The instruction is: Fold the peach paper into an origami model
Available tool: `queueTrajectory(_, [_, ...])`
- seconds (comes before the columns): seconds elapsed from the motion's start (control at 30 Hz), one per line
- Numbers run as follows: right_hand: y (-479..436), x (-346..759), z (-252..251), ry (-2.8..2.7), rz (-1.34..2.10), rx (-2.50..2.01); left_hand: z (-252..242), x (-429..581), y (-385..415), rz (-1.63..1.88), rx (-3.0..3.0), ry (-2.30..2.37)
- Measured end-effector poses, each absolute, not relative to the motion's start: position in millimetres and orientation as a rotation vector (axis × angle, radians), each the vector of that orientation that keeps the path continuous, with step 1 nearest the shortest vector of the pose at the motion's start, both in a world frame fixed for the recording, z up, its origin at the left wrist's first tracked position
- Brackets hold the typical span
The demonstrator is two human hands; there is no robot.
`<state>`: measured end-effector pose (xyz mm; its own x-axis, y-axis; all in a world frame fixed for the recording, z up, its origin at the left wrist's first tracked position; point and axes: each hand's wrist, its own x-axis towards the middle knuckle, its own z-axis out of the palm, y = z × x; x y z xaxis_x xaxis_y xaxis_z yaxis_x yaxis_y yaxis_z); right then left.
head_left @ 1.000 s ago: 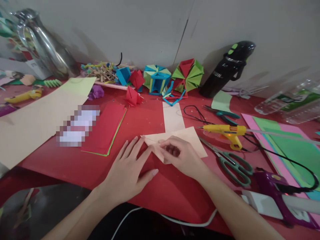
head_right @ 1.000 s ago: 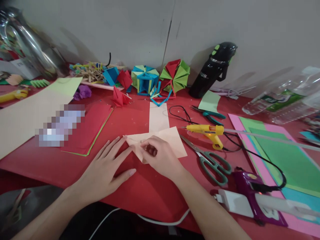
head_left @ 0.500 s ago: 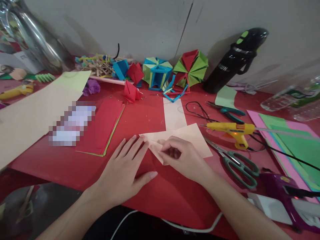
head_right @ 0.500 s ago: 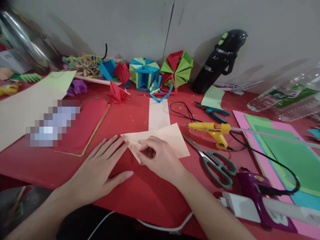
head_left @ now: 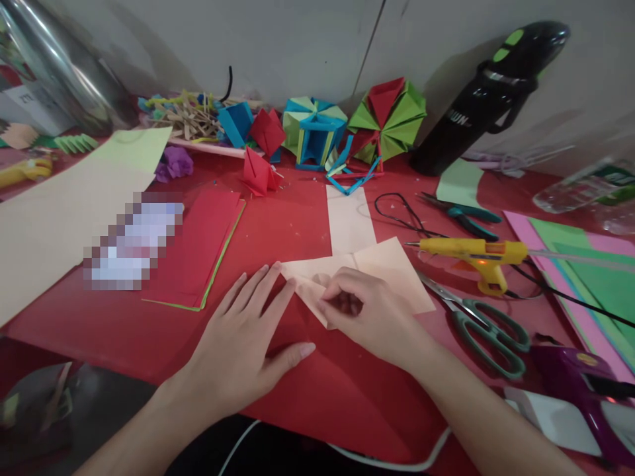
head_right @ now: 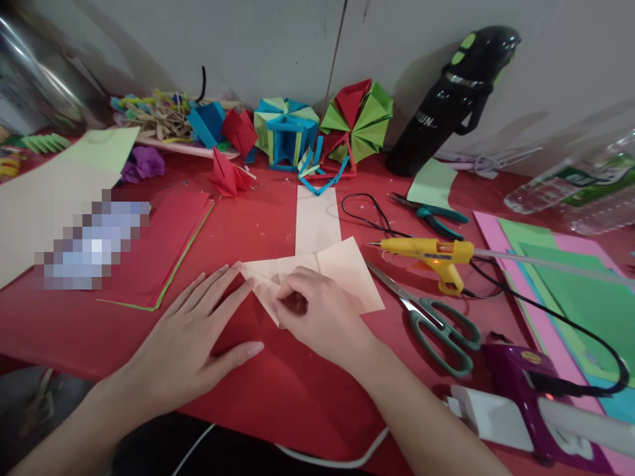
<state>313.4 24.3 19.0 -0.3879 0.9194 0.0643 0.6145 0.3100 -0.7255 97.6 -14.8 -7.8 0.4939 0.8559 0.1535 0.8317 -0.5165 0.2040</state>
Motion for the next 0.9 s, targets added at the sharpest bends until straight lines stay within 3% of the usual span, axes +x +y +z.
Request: queueTrajectory(0.9, [21.6,312.9,17.0,-2.165,0.753,-1.383,-6.6,97.5,-16.4,0.378,2.67,1.473])
